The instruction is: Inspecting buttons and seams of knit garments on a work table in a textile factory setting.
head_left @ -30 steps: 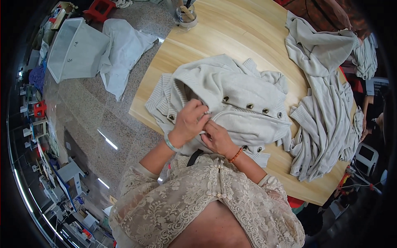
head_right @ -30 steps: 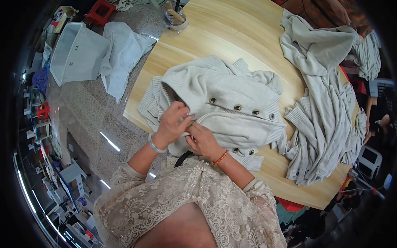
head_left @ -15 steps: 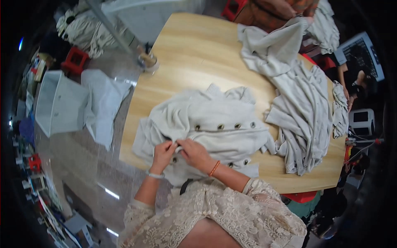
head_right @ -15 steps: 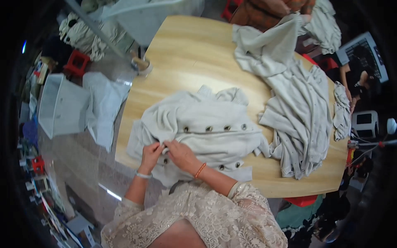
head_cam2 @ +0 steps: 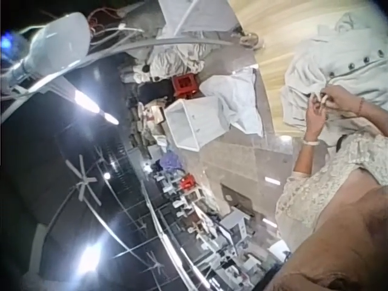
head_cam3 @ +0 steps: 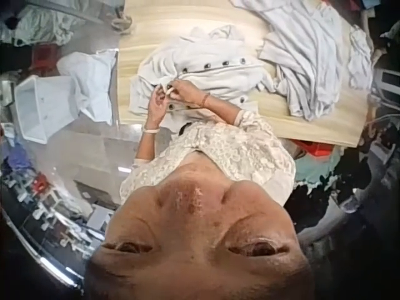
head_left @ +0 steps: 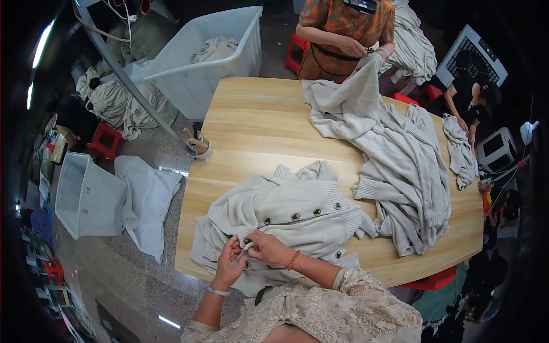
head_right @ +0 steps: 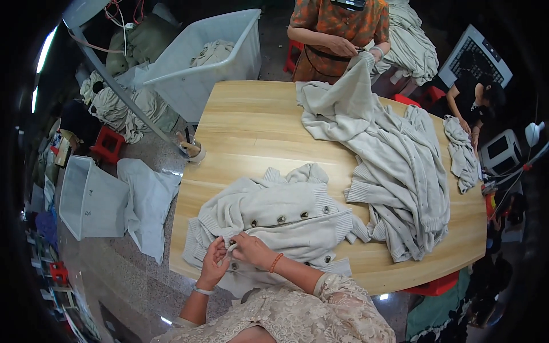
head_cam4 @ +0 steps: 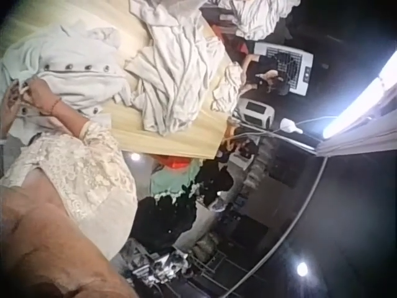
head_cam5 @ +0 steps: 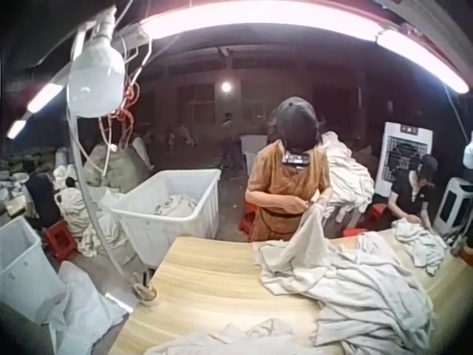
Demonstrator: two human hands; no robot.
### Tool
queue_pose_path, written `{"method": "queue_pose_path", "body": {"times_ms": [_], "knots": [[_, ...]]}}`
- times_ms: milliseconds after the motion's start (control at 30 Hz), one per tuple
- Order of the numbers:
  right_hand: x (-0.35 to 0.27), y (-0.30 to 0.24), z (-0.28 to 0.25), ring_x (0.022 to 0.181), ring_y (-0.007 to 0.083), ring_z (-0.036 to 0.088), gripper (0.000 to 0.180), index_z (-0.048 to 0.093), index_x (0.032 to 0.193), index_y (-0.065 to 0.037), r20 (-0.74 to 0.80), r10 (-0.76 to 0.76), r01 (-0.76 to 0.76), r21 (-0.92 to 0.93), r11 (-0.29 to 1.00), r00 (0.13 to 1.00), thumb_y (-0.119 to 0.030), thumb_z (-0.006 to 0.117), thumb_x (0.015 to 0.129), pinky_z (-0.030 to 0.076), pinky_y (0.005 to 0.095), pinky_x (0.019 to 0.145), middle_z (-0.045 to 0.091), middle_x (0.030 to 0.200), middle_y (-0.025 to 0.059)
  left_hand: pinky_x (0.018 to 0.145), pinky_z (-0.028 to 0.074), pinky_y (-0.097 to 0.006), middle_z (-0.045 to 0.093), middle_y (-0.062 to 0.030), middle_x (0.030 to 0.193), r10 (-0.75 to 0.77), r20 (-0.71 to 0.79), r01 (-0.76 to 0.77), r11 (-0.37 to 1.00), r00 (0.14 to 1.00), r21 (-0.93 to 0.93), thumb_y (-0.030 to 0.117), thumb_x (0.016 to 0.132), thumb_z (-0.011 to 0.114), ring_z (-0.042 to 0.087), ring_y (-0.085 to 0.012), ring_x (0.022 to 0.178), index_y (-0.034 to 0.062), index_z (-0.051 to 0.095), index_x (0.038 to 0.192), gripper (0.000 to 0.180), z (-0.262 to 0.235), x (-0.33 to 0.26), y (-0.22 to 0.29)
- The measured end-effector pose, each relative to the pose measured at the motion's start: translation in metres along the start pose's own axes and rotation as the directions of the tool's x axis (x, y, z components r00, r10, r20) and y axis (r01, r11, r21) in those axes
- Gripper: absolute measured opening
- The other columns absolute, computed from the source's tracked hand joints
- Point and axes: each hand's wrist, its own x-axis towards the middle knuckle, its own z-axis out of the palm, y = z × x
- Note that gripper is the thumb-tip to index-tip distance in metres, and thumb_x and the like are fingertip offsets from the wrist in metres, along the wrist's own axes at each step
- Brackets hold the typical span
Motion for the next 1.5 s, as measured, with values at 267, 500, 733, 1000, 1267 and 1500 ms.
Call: {"method": "queue_pose_path", "body": {"times_ms": [267, 500, 733, 1000, 1267, 1500], "knots": [[-0.003, 0.009, 0.012, 0.081, 0.0363, 0.06, 0.034, 0.059, 0.106, -0.001, -0.02, -0.05, 0.05, 0.003, 0.999, 0.999, -0.018, 0.062, 0.077, 0.05, 0.0416, 0.073, 0.058, 0.089, 0.0198, 0.07, 0.051, -0.031, 0.064, -0.0145, 0.09, 0.226, -0.034, -0.179, 0.847, 0.974, 0.5, -0.002, 0.081, 0.057, 0.065, -0.0254, 0.079, 0.0007, 0.064, 0.105, 0.025, 0.003, 0.0, -0.017], [-0.007, 0.019, 0.013, 0.088, 0.038, 0.059, 0.031, 0.06, 0.105, 0.0, 0.073, -0.048, 0.046, 0.026, 0.999, 0.996, -0.013, 0.059, 0.077, 0.049, 0.0419, 0.078, 0.06, 0.094, 0.022, 0.062, 0.048, -0.025, 0.065, -0.0067, 0.076, 0.145, -0.2, -0.042, 0.895, 0.969, 0.445, 0.003, 0.086, 0.058, 0.058, -0.0086, 0.067, -0.0014, 0.066, 0.097, 0.014, 0.006, -0.005, -0.044], [-0.007, 0.007, 0.009, 0.085, 0.0401, 0.057, 0.03, 0.057, 0.105, 0.001, -0.08, -0.055, 0.058, 0.035, 0.998, 0.995, 0.003, 0.053, 0.076, 0.048, 0.0429, 0.074, 0.054, 0.093, 0.0215, 0.059, 0.046, -0.022, 0.065, -0.0033, 0.075, 0.046, -0.228, 0.012, 0.97, 0.973, 0.245, 0.002, 0.088, 0.058, 0.055, -0.0052, 0.065, -0.0008, 0.064, 0.097, 0.012, 0.004, 0.012, -0.054], [-0.002, 0.014, 0.0, 0.08, 0.0368, 0.058, 0.021, 0.061, 0.097, 0.0, 0.044, -0.095, 0.091, 0.093, 0.991, 0.994, 0.004, 0.056, 0.077, 0.047, 0.0398, 0.07, 0.057, 0.084, 0.0163, 0.065, 0.045, -0.017, 0.063, 0.001, 0.082, -0.106, -0.078, 0.11, 0.993, 0.991, 0.043, -0.001, 0.09, 0.055, 0.055, -0.0023, 0.072, -0.0019, 0.062, 0.098, 0.011, -0.01, 0.016, -0.059], [-0.012, 0.014, 0.004, 0.071, 0.038, 0.06, 0.014, 0.063, 0.095, -0.005, -0.041, 0.048, -0.053, -0.138, 0.989, 0.998, -0.012, 0.058, 0.084, 0.049, 0.0466, 0.063, 0.056, 0.089, 0.0156, 0.076, 0.048, -0.029, 0.065, -0.0078, 0.093, 0.033, -0.43, 0.151, 0.91, 0.902, 0.386, 0.0, 0.087, 0.057, 0.06, -0.0156, 0.082, -0.0003, 0.061, 0.1, 0.015, -0.054, 0.02, -0.052], [-0.018, 0.007, 0.01, 0.071, 0.0318, 0.061, 0.015, 0.063, 0.096, -0.007, -0.154, -0.019, -0.006, -0.16, 0.987, 0.988, -0.008, 0.061, 0.081, 0.049, 0.0409, 0.059, 0.057, 0.09, 0.0101, 0.09, 0.039, -0.041, 0.06, -0.0143, 0.106, 0.231, 0.385, -0.442, 0.606, 0.893, 0.662, 0.002, 0.068, 0.067, 0.055, -0.0299, 0.101, 0.0046, 0.057, 0.114, 0.047, 0.01, 0.027, -0.001]]}}
